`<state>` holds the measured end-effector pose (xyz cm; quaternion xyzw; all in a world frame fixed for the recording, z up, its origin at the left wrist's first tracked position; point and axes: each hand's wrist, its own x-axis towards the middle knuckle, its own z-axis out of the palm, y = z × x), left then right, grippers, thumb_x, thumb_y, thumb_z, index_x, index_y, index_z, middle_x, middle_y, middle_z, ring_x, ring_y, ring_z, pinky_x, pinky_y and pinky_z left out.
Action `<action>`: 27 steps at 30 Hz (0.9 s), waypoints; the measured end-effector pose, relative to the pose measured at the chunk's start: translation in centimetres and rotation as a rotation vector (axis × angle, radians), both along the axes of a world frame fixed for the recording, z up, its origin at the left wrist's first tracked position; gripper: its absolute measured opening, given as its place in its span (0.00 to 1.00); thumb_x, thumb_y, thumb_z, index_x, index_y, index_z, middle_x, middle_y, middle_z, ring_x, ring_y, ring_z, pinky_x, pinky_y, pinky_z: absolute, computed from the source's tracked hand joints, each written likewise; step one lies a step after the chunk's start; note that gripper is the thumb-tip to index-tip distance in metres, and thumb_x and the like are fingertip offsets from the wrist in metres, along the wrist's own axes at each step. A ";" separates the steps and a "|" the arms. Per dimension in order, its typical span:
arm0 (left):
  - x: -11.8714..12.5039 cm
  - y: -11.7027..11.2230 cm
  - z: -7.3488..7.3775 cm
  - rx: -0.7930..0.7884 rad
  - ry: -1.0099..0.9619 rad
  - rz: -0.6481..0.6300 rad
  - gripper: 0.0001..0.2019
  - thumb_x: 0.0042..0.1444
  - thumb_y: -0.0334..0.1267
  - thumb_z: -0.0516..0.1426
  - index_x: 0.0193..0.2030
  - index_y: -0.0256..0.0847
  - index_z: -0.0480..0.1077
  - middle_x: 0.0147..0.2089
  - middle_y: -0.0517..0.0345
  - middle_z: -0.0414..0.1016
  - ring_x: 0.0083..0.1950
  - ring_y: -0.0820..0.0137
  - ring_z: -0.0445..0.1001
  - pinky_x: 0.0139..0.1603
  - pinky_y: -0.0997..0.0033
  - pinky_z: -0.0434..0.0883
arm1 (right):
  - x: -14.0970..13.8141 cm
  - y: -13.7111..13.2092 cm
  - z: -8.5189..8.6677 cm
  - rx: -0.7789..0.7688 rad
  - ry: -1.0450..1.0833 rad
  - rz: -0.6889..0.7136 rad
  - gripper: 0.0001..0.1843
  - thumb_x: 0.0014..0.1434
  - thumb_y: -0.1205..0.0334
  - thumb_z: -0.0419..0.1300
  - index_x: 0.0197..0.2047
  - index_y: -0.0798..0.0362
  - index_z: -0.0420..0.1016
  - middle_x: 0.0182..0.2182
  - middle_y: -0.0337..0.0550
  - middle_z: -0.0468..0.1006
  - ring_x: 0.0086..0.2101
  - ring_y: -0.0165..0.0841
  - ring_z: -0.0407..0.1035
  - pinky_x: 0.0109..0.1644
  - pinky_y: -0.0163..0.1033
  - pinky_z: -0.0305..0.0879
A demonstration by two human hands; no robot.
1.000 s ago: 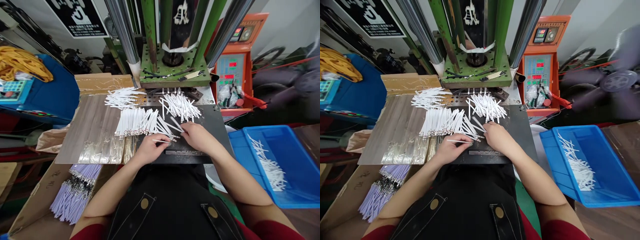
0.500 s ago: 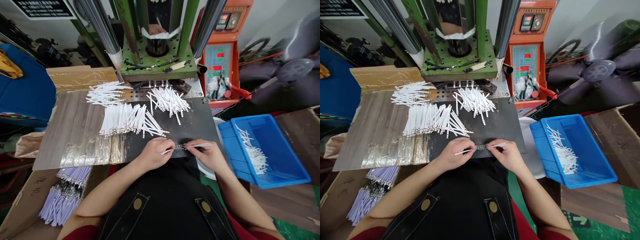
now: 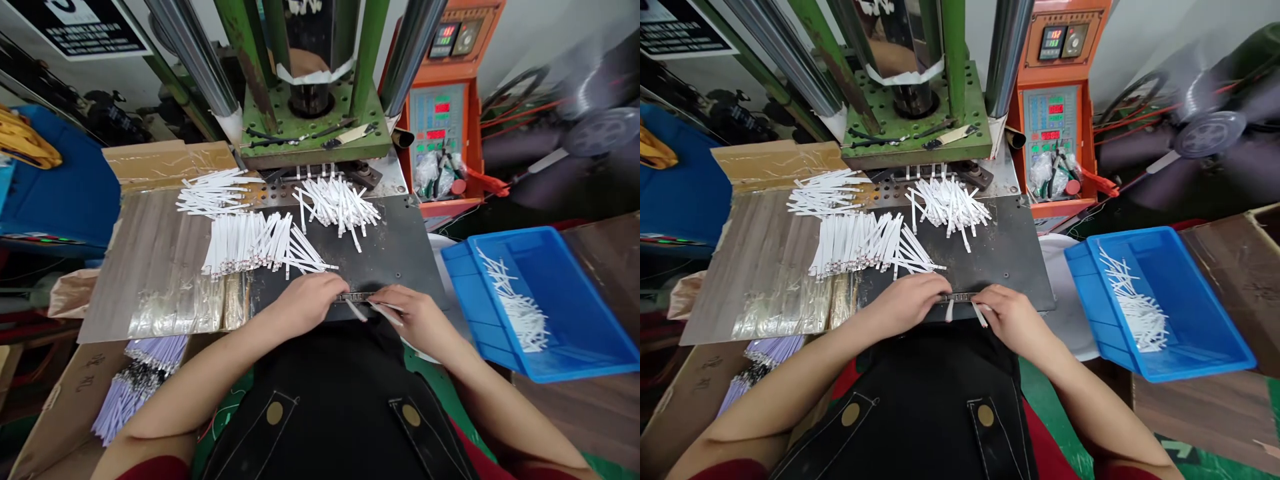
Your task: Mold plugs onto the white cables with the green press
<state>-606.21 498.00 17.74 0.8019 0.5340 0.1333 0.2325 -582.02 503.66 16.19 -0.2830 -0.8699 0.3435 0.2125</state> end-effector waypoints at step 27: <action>-2.1 -3.5 -1.9 0.084 -0.710 0.436 0.03 0.59 0.32 0.63 0.35 0.41 0.80 0.38 0.53 0.82 0.44 0.67 0.83 0.45 0.72 0.79 | 2.7 1.3 -3.0 0.284 -0.104 -0.085 0.17 0.66 0.55 0.60 0.55 0.51 0.75 0.44 0.51 0.77 0.48 0.45 0.69 0.51 0.52 0.66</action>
